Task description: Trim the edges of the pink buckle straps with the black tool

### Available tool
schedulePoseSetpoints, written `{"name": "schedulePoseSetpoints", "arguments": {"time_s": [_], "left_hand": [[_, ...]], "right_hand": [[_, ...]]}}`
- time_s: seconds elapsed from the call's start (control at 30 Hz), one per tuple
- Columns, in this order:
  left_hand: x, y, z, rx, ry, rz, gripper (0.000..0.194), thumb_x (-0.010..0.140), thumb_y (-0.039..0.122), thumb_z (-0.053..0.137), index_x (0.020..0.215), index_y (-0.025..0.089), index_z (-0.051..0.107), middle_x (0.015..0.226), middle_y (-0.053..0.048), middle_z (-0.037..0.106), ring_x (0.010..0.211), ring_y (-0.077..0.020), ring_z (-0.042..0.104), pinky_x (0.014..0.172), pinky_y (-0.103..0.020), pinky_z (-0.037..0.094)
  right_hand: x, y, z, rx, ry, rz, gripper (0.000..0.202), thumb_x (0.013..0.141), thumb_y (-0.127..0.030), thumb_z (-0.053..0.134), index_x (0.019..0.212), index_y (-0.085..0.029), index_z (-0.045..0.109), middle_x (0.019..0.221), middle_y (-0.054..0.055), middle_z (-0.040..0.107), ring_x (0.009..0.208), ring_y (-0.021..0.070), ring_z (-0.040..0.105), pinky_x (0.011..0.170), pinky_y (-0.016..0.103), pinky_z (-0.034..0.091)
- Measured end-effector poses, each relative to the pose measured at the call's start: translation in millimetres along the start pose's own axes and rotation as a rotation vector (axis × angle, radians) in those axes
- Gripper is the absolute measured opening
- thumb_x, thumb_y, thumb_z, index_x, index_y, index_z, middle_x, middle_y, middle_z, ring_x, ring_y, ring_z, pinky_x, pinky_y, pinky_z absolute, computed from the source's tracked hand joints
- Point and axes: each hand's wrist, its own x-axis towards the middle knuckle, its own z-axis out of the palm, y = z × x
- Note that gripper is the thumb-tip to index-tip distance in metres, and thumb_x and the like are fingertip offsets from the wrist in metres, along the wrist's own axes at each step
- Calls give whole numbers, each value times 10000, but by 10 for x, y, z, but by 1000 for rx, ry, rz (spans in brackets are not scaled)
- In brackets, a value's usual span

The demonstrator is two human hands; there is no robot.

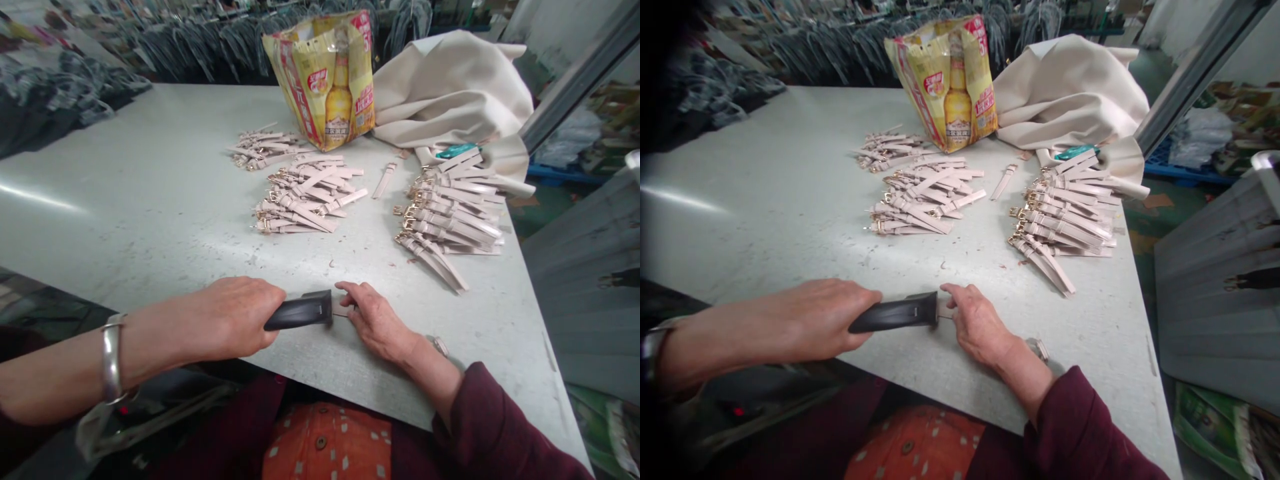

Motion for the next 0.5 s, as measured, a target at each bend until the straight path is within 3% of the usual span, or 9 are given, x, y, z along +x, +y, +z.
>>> {"name": "schedulePoseSetpoints", "arguments": {"time_s": [0.2, 0.33, 0.5], "left_hand": [[71, 18, -218, -37, 29, 17, 35, 733, 255, 733, 741, 251, 699, 752, -38, 728, 740, -237, 667, 706, -350, 456], [214, -8, -170, 22, 53, 71, 60, 760, 284, 717, 805, 244, 711, 810, -51, 742, 786, -254, 686, 712, -352, 456], [210, -209, -24, -5, 49, 66, 109, 813, 332, 656, 834, 248, 722, 814, -60, 743, 734, -255, 678, 687, -364, 449]], "right_hand": [[9, -20, 1, 22, 21, 15, 648, 883, 23, 527, 1468, -255, 541, 1100, 63, 689, 1074, 234, 659, 1031, 460, 546], [35, -26, -2, 8, 42, 49, 676, 872, 18, 536, 1489, -256, 523, 1114, 68, 676, 1078, 242, 650, 1046, 475, 544], [37, 2, -16, -18, 42, 23, 649, 896, 6, 520, 1498, -237, 506, 1114, 77, 673, 1068, 241, 653, 1041, 475, 545]]}}
